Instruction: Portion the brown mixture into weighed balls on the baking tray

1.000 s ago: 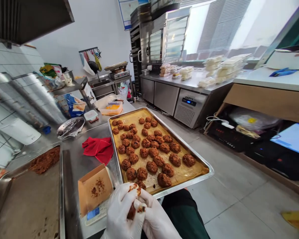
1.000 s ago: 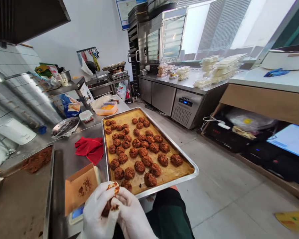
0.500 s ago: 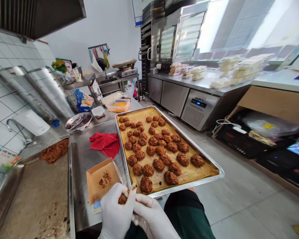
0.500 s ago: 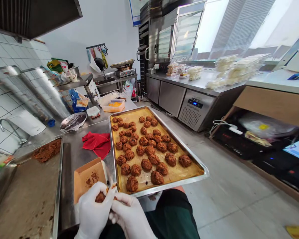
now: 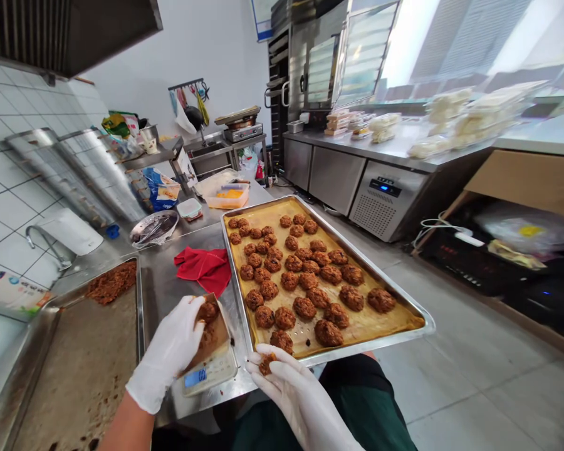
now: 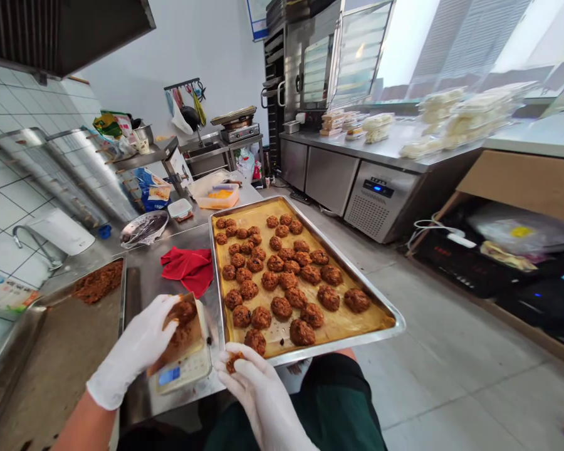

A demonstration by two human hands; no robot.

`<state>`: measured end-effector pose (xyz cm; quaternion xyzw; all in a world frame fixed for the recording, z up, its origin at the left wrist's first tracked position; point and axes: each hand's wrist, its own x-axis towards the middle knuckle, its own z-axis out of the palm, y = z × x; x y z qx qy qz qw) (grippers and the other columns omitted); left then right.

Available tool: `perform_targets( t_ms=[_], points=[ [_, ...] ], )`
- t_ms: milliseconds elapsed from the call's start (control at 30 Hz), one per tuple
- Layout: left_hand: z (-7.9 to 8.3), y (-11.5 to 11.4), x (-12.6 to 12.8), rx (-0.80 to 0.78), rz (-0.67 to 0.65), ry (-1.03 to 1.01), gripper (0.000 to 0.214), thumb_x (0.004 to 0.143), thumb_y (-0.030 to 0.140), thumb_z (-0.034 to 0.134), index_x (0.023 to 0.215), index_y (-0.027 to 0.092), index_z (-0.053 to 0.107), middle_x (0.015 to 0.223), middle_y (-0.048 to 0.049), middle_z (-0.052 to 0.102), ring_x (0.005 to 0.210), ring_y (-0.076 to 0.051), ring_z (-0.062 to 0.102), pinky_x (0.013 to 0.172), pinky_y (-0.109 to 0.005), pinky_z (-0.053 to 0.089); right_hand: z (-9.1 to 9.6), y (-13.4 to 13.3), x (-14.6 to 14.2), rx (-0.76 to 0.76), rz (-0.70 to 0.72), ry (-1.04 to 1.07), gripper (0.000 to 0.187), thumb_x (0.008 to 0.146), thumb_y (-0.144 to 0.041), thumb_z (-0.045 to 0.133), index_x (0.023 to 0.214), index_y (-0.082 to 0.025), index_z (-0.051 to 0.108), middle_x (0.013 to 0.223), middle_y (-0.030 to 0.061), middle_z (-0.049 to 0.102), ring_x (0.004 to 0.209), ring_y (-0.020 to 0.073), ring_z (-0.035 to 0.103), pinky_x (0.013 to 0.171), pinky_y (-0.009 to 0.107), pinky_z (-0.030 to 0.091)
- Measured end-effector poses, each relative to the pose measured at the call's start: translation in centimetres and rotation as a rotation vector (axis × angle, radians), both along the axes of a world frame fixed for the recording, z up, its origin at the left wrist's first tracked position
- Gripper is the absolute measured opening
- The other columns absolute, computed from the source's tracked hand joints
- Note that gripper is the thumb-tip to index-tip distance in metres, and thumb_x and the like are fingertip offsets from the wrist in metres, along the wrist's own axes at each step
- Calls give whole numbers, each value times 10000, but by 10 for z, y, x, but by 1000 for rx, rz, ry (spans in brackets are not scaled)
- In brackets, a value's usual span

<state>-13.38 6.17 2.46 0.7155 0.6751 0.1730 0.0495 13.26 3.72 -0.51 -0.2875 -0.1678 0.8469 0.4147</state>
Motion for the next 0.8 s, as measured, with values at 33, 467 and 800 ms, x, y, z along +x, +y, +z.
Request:
perform_targets(
  t_ms=[33,467,800],
  points=[
    [4,-3,-7,22,21,-15,398,900,147,436,1280,209,537,1285,-98,589,1200,-245,589,1048,-410,453,-2,0,0,-7,-3,3,209,882,-240,654,1055,-150,730,1057,111,743,1114,261,662,1107,429,444],
    [-27,-71,135,302,-18,-242,343,903,180,554,1242,218,595,1191,-114,666,1108,-253,653,945,-394,562,-5,24,-4,102,30,-180,297,884,-326,683,1160,-217,692,1148,98,737,1057,251,682,1102,476,436],
    [-4,-68,86,242,-61,-304,265,933,189,526,1168,240,638,1183,-82,671,1107,-219,638,982,-366,521,-14,85,-18,322,137,-189,207,846,-334,733,1006,-205,709,1010,60,740,1003,214,687,1072,423,458]
  ],
)
